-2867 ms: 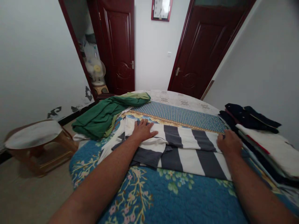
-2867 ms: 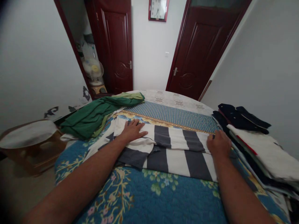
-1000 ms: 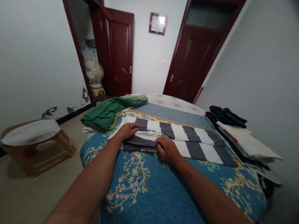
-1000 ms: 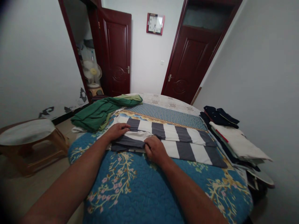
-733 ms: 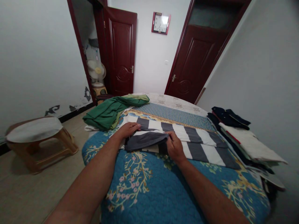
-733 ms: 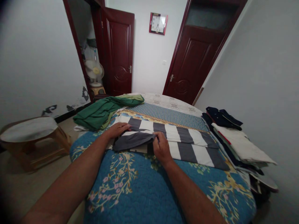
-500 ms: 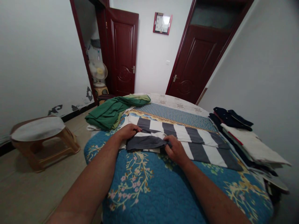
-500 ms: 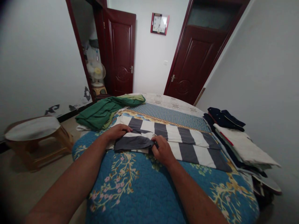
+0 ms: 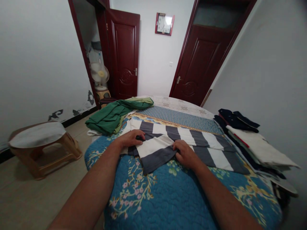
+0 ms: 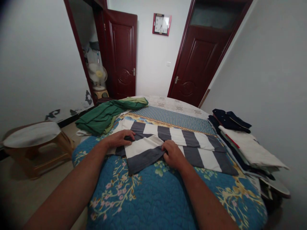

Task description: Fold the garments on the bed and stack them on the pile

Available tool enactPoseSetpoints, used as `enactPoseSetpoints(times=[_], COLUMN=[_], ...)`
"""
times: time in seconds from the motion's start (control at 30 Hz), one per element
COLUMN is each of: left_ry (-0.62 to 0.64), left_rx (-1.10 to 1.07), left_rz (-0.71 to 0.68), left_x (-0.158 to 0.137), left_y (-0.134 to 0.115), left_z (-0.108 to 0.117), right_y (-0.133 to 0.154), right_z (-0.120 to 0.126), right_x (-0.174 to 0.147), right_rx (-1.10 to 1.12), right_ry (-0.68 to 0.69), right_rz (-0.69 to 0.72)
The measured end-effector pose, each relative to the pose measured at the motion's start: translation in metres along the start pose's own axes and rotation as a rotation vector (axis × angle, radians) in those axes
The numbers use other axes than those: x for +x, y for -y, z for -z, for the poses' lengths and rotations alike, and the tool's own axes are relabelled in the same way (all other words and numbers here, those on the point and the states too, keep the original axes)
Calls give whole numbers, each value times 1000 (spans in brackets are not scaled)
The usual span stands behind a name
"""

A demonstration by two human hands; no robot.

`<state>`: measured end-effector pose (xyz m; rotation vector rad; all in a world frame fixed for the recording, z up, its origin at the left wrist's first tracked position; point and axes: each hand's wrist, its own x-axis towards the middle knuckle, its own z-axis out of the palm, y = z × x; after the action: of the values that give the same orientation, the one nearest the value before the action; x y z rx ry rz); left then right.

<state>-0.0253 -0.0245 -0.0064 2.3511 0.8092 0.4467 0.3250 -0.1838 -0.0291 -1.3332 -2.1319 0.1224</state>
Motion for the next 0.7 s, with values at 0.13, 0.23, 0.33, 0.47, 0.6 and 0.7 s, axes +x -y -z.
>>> enactPoseSetpoints(times=[0.13,0.23,0.33,0.47,0.6,0.7], left_ry=[-125,-186,-207,-112,103,64], left_rx=[39,70,83,89,177,248], left_rz=[66,76,14,-95,-187,-205], left_x=[3,7,11,0,-33,-52], left_y=[-2,-2,-6,-34,-68,-79], left_z=[-6,-10,-11,-18,-41,-56], right_y=[20,36,43,33,21,20], right_z=[5,2,-2,4,9,6], right_x=[0,1,3,3,1,0], right_rx=[-80,-111,-153,-156,-101,-52], right_ry=[89,151,151,84,40,36], right_rz=[35,72,81,37,-7,2])
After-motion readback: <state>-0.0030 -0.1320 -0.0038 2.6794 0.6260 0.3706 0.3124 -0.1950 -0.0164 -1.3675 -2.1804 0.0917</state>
